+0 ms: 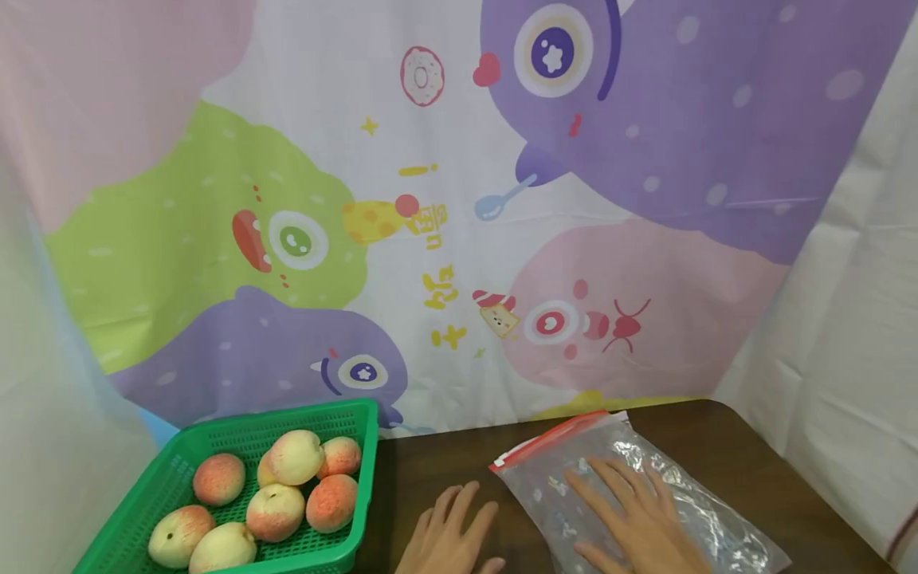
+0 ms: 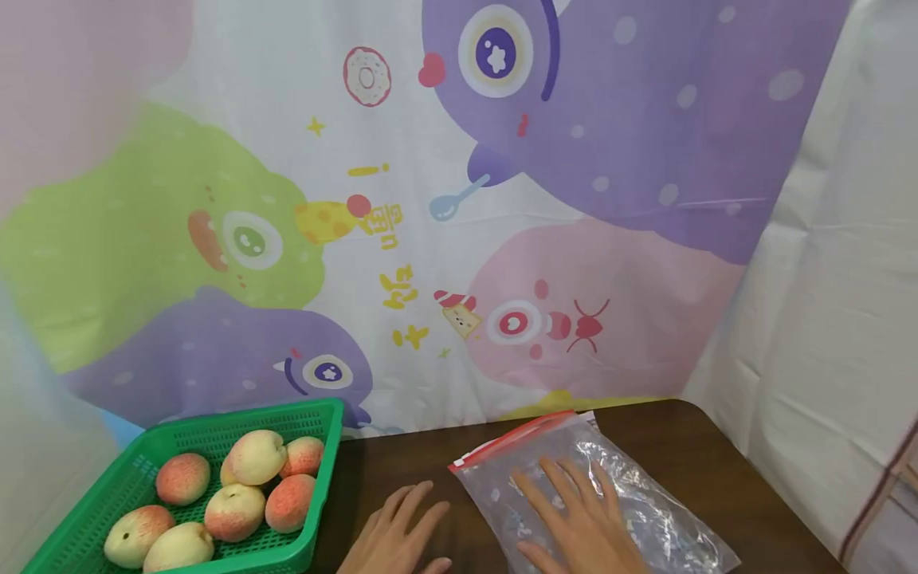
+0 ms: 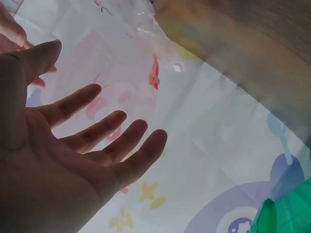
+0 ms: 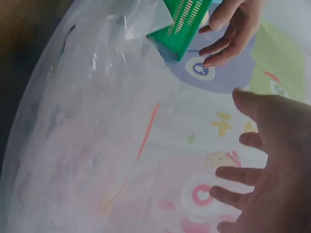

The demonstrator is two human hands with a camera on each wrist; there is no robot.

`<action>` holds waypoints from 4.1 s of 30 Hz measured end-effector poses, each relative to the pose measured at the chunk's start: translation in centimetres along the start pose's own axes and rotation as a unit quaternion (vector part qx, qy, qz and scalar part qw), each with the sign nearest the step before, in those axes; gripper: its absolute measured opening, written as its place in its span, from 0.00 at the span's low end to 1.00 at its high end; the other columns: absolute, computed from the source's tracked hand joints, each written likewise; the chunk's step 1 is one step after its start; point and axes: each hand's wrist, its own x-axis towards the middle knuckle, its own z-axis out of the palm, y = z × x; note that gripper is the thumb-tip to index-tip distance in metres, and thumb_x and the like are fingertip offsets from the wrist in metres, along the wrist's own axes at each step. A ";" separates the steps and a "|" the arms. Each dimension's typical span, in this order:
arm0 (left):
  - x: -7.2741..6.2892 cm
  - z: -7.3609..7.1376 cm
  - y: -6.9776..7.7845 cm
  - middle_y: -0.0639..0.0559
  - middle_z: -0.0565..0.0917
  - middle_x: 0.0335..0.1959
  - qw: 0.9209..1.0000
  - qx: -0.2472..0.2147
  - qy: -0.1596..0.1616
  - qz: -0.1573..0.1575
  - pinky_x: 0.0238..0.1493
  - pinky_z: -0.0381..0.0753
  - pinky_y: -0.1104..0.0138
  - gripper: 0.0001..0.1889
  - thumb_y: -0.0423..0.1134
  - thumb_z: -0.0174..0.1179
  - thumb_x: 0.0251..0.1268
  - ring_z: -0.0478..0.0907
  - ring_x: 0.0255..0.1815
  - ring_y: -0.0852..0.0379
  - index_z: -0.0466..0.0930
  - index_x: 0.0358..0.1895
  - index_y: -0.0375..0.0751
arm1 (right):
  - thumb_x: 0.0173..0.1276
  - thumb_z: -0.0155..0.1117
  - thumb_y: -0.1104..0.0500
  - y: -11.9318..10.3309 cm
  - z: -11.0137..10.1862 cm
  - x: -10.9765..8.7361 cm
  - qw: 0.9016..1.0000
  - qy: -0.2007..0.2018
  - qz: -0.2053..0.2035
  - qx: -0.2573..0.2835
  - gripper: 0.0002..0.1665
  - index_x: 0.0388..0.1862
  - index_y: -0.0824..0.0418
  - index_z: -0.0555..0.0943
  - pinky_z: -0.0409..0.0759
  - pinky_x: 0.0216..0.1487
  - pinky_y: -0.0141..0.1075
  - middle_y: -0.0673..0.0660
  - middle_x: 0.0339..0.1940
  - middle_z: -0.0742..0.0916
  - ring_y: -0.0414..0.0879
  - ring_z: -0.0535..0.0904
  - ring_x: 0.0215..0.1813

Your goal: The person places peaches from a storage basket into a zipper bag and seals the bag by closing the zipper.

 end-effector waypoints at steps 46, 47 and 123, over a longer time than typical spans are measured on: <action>5.1 4.0 -0.7 0.59 0.70 0.37 0.967 -0.246 -0.010 -0.066 0.35 0.76 0.69 0.16 0.48 0.60 0.72 0.68 0.33 0.66 0.80 0.51 0.39 | 0.69 0.67 0.52 14.0 -0.8 -3.7 0.932 -0.229 0.242 0.140 0.20 0.47 0.68 0.82 0.82 0.39 0.48 0.56 0.37 0.86 0.50 0.82 0.38; 5.1 4.1 -0.7 0.59 0.69 0.36 0.966 -0.249 -0.011 -0.065 0.34 0.75 0.69 0.14 0.47 0.61 0.71 0.67 0.32 0.66 0.81 0.49 0.40 | 0.68 0.68 0.52 13.9 -0.8 -3.8 0.932 -0.227 0.242 0.142 0.16 0.44 0.64 0.82 0.81 0.37 0.44 0.53 0.34 0.85 0.46 0.81 0.36; 0.2 -8.2 -0.1 0.62 0.80 0.36 0.938 -0.310 0.156 -0.024 0.31 0.77 0.76 0.10 0.46 0.56 0.75 0.74 0.32 0.69 0.84 0.43 0.47 | 0.69 0.69 0.52 4.3 -6.5 3.0 0.968 -0.085 0.191 0.137 0.10 0.46 0.51 0.84 0.83 0.41 0.39 0.39 0.41 0.86 0.35 0.82 0.41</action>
